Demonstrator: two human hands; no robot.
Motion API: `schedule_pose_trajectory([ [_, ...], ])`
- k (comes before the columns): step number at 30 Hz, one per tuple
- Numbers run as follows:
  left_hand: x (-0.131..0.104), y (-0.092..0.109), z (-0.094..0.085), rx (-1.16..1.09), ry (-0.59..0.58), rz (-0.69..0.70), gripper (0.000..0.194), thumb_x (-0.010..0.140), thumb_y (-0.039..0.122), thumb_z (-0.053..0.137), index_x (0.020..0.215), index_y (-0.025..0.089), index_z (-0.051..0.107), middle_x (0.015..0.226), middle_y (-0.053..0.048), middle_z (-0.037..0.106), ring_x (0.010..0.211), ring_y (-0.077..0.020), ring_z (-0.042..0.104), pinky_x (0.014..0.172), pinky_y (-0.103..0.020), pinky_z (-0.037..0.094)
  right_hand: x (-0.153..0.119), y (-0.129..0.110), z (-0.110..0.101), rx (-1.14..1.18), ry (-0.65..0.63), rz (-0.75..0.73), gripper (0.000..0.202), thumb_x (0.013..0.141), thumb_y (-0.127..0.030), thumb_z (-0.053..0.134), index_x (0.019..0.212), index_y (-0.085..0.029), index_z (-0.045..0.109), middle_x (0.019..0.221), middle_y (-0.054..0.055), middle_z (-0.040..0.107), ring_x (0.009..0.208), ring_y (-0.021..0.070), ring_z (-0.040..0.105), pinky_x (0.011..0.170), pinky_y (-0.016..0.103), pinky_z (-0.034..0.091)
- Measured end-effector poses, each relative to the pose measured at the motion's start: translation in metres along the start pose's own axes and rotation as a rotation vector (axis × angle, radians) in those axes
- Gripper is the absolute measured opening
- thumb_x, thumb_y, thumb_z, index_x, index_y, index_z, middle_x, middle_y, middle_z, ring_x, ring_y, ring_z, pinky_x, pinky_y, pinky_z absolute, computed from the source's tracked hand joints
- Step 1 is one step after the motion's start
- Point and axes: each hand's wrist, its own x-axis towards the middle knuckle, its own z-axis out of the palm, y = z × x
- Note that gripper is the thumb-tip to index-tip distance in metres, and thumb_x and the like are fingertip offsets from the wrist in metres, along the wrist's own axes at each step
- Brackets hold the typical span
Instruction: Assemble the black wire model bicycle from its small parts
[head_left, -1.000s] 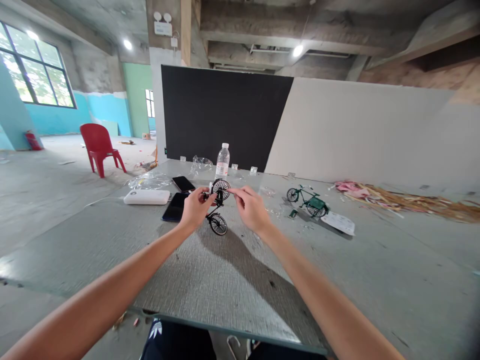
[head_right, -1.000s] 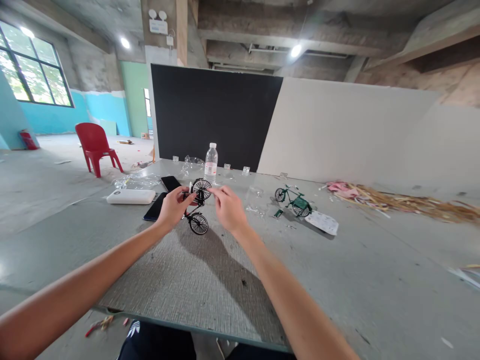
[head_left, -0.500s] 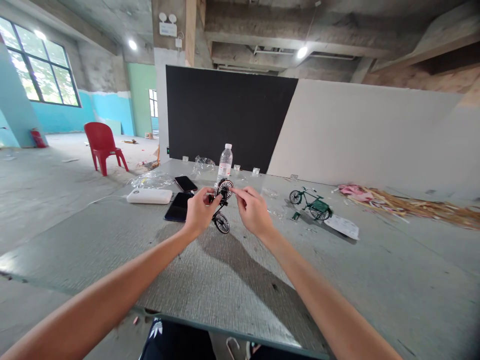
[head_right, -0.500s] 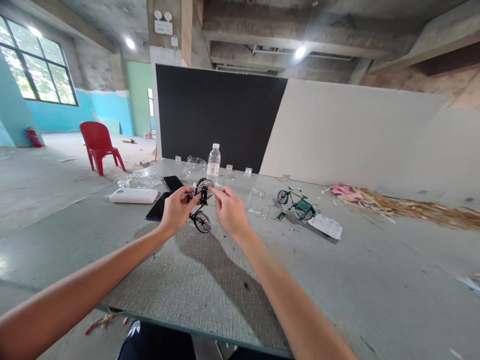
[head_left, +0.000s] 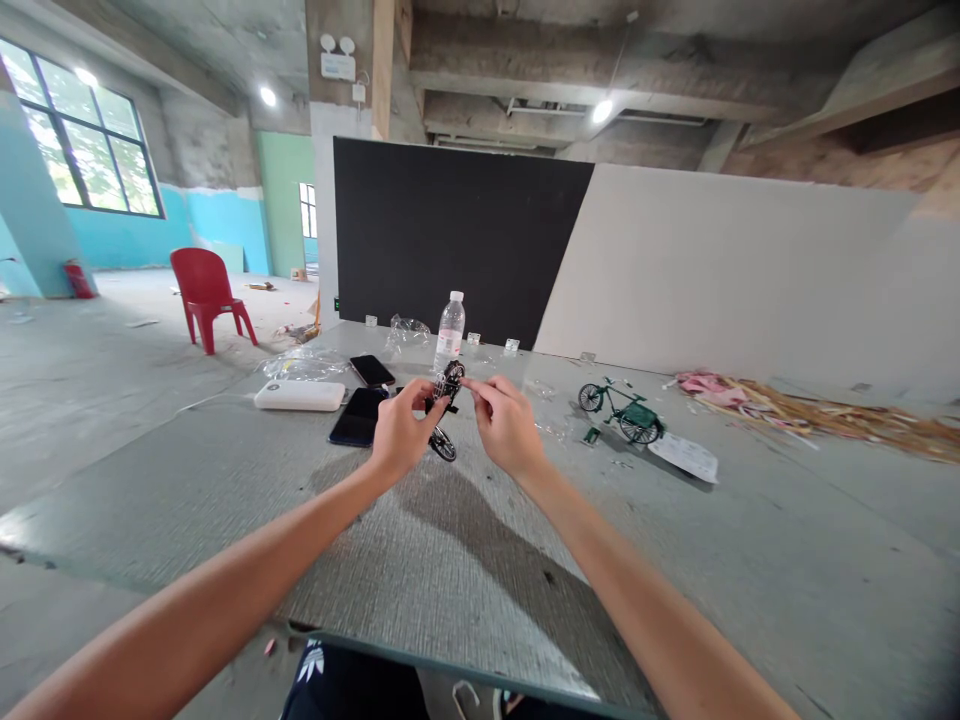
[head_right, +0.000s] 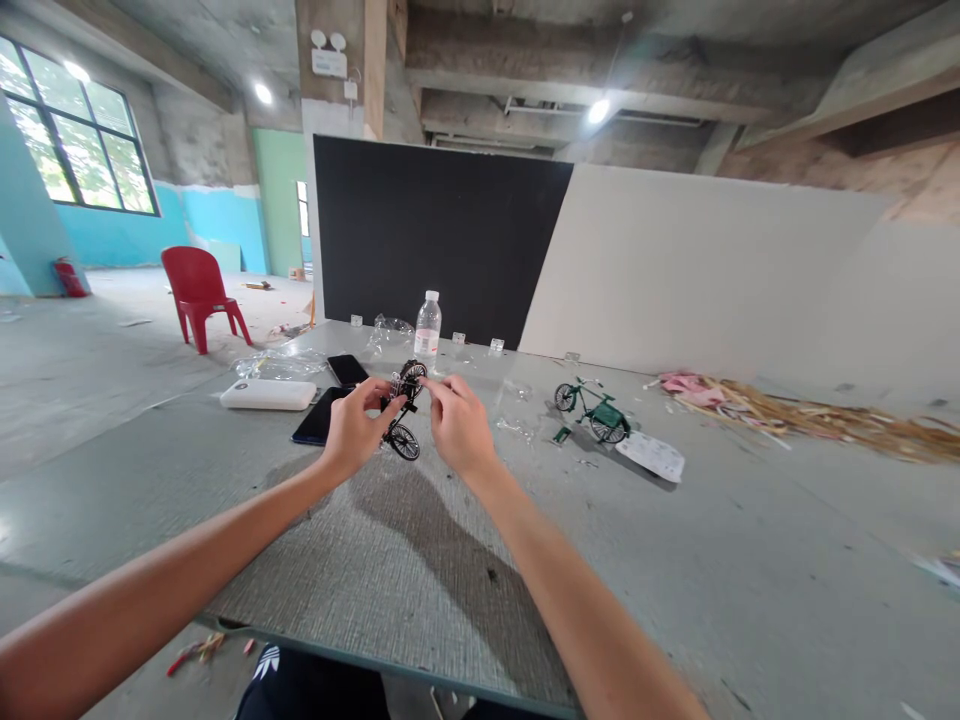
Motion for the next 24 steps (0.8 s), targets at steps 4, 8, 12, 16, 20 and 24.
schedule_pose_trajectory([
  [4, -0.001, 0.0008, 0.0001, 0.026, 0.002, 0.005, 0.014, 0.085, 0.035, 0.065, 0.087, 0.021, 0.063, 0.081, -0.001, 0.071, 0.072, -0.0155, 0.065, 0.071, -0.029, 0.049, -0.0005, -0.0007, 0.0003, -0.011, -0.001, 0.003, 0.039, 0.096, -0.021, 0.036, 0.119, -0.017, 0.068, 0.09, 0.01, 0.06, 0.075, 0.0188, 0.056, 0.071, 0.032, 0.044],
  [8, -0.0015, 0.0017, 0.0003, 0.036, 0.009, 0.012, 0.014, 0.085, 0.035, 0.065, 0.087, 0.021, 0.063, 0.081, -0.001, 0.072, 0.073, -0.0156, 0.066, 0.069, -0.028, 0.05, 0.0, -0.0026, 0.0008, -0.016, 0.006, 0.03, 0.038, 0.095, -0.021, 0.038, 0.117, -0.016, 0.069, 0.09, 0.01, 0.061, 0.074, 0.0188, 0.057, 0.07, 0.032, 0.044],
  [12, -0.0018, 0.0026, -0.0001, 0.047, 0.012, 0.02, 0.014, 0.085, 0.034, 0.065, 0.088, 0.021, 0.063, 0.08, -0.001, 0.071, 0.072, -0.0156, 0.066, 0.067, -0.028, 0.049, 0.0007, -0.0039, 0.0012, -0.007, 0.015, 0.045, 0.037, 0.095, -0.02, 0.038, 0.115, -0.015, 0.069, 0.09, 0.01, 0.062, 0.072, 0.0185, 0.058, 0.07, 0.032, 0.045],
  [16, -0.0023, 0.0028, -0.0001, 0.044, 0.005, 0.004, 0.015, 0.085, 0.036, 0.065, 0.088, 0.021, 0.062, 0.082, -0.001, 0.071, 0.073, -0.0159, 0.066, 0.068, -0.028, 0.049, 0.0007, -0.0045, 0.0013, -0.002, 0.02, 0.054, 0.036, 0.095, -0.02, 0.039, 0.115, -0.016, 0.069, 0.092, 0.01, 0.063, 0.074, 0.019, 0.058, 0.071, 0.032, 0.045],
  [20, -0.0025, 0.0025, 0.0004, 0.033, 0.008, -0.013, 0.015, 0.085, 0.036, 0.065, 0.088, 0.022, 0.062, 0.084, -0.001, 0.072, 0.074, -0.0162, 0.066, 0.068, -0.028, 0.048, 0.0003, -0.0053, 0.0014, -0.014, 0.016, 0.056, 0.037, 0.096, -0.02, 0.038, 0.115, -0.015, 0.069, 0.092, 0.01, 0.062, 0.077, 0.02, 0.059, 0.073, 0.033, 0.046],
  [24, -0.0021, 0.0033, 0.0002, 0.034, 0.009, -0.016, 0.015, 0.085, 0.035, 0.065, 0.087, 0.021, 0.061, 0.083, -0.001, 0.071, 0.073, -0.0157, 0.065, 0.068, -0.028, 0.048, 0.0001, -0.0058, 0.0011, -0.017, 0.012, 0.058, 0.037, 0.096, -0.021, 0.037, 0.116, -0.016, 0.068, 0.093, 0.011, 0.062, 0.078, 0.0199, 0.06, 0.073, 0.032, 0.046],
])
